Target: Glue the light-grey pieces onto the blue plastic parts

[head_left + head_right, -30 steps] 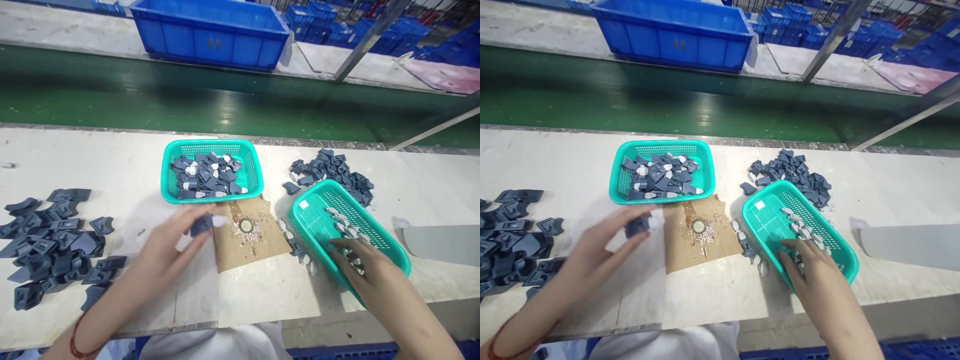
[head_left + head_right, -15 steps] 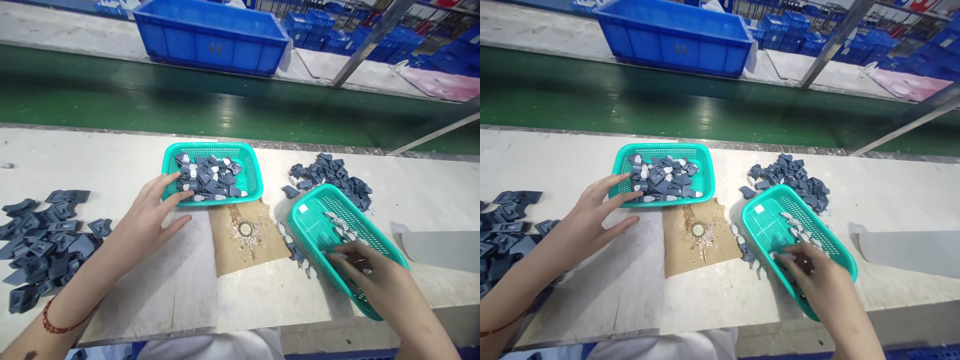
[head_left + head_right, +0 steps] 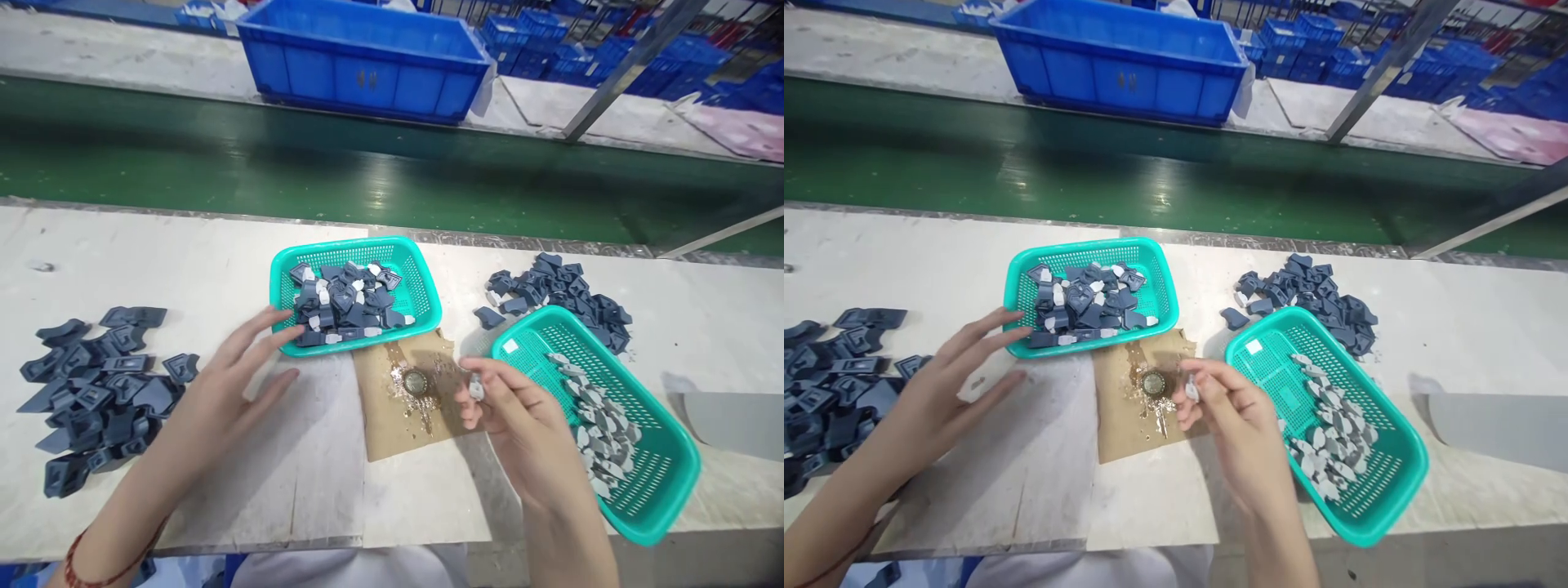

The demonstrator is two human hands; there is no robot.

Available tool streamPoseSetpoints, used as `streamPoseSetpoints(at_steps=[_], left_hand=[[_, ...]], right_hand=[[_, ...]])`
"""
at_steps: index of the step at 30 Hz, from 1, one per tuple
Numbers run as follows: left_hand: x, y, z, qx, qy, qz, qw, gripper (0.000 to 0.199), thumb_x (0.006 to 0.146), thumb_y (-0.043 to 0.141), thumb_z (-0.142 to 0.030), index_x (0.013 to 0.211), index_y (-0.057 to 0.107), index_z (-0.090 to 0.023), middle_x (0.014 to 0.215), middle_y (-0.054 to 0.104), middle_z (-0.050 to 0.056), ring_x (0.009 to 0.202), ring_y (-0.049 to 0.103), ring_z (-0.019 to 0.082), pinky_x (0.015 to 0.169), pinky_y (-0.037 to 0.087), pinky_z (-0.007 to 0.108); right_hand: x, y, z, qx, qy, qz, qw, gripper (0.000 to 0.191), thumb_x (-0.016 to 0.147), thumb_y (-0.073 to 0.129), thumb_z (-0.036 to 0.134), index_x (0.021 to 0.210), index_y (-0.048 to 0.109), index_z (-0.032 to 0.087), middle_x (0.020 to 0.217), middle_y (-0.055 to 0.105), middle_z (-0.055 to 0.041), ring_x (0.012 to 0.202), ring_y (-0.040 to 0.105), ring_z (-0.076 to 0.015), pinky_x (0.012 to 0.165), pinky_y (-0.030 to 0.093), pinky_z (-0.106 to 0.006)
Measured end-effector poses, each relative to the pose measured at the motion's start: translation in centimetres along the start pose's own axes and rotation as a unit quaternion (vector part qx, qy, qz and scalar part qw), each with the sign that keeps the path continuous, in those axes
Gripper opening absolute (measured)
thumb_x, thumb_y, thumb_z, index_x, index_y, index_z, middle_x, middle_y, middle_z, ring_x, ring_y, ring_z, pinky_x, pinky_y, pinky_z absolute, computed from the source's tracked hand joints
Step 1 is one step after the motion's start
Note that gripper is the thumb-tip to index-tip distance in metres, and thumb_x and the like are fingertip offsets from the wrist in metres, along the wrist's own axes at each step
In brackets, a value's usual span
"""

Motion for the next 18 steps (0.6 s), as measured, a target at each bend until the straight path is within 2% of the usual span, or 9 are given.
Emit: streamPoseSetpoints(at_steps=[2, 4, 7, 10, 13, 16, 18], left_hand=[[-1.2, -1.4, 1.6, 0.029, -0.059, -0.041, 0.997, 0.038, 0.101, 0.051, -0.032, 0.139, 0.050, -0.028, 0.153, 0.049, 0.012, 0.147, 0.042, 0.034, 0.121, 0.036, 0.053], [-2.3, -2.6, 3.5, 0.099, -0.126, -0.056, 0.985, 0.039, 0.101, 0.050, -0.035, 0.138, 0.049, -0.021, 0.151, 0.048, 0.018, 0.147, 0.041, 0.039, 0.122, 0.031, 0.057], [-3.5, -2.9, 5.9, 0.177, -0.195, 0.007, 0.965, 0.041, 0.102, 0.045, -0.041, 0.132, 0.050, -0.015, 0.148, 0.049, 0.024, 0.143, 0.043, 0.045, 0.118, 0.033, 0.061], [-3.8, -2.8, 6.7, 0.180, -0.212, 0.061, 0.959, 0.040, 0.102, 0.041, -0.043, 0.127, 0.053, -0.015, 0.140, 0.055, 0.021, 0.135, 0.051, 0.042, 0.116, 0.037, 0.056], [-3.8, -3.1, 6.9, 0.167, -0.223, 0.065, 0.958, 0.043, 0.100, 0.041, -0.046, 0.124, 0.057, -0.014, 0.134, 0.058, 0.020, 0.128, 0.057, 0.041, 0.112, 0.041, 0.053], [-4.0, -3.3, 7.3, 0.210, -0.204, 0.081, 0.953, 0.046, 0.098, 0.041, -0.049, 0.121, 0.059, -0.013, 0.129, 0.061, 0.022, 0.126, 0.056, 0.045, 0.106, 0.042, 0.057], [-4.2, -3.5, 7.4, 0.235, -0.191, 0.081, 0.950, 0.044, 0.098, 0.041, -0.049, 0.119, 0.060, -0.016, 0.124, 0.065, 0.021, 0.122, 0.058, 0.044, 0.105, 0.042, 0.056]], right_hand=[[0.2, 1.2, -0.5, 0.007, 0.019, 0.019, 1.000, 0.032, 0.079, 0.082, 0.049, 0.091, 0.079, 0.019, 0.071, 0.074, -0.0050, 0.057, 0.066, -0.0140, 0.053, 0.059, -0.025], [0.3, 1.8, -1.0, 0.013, 0.038, 0.027, 0.999, 0.035, 0.078, 0.082, 0.051, 0.088, 0.078, 0.018, 0.073, 0.075, -0.0057, 0.058, 0.067, -0.0144, 0.053, 0.060, -0.025], [0.4, 2.2, -1.9, 0.036, 0.075, 0.036, 0.996, 0.035, 0.077, 0.083, 0.051, 0.085, 0.074, 0.018, 0.069, 0.074, -0.0035, 0.054, 0.067, -0.0122, 0.051, 0.058, -0.021], [0.4, 2.4, -2.4, 0.051, 0.089, 0.044, 0.994, 0.033, 0.078, 0.083, 0.049, 0.082, 0.071, 0.018, 0.069, 0.076, -0.0032, 0.056, 0.069, -0.0114, 0.053, 0.057, -0.018], [0.6, 2.3, -2.6, 0.042, 0.076, 0.037, 0.996, 0.032, 0.080, 0.082, 0.048, 0.084, 0.071, 0.018, 0.073, 0.078, -0.0044, 0.060, 0.072, -0.0131, 0.057, 0.060, -0.020], [0.7, 2.1, -2.7, 0.019, 0.063, 0.021, 0.998, 0.033, 0.081, 0.081, 0.048, 0.094, 0.075, 0.018, 0.080, 0.079, -0.0063, 0.068, 0.076, -0.0167, 0.064, 0.063, -0.025], [0.7, 1.7, -2.7, -0.006, 0.053, 0.006, 0.999, 0.036, 0.082, 0.080, 0.049, 0.098, 0.077, 0.018, 0.083, 0.080, -0.0079, 0.074, 0.077, -0.0192, 0.070, 0.064, -0.029]])
Point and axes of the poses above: each hand's wrist, its own x-axis towards the middle knuckle, its own y-axis out of the palm, z = x × y, the point moved 6 cm from there along x, towards the middle knuckle
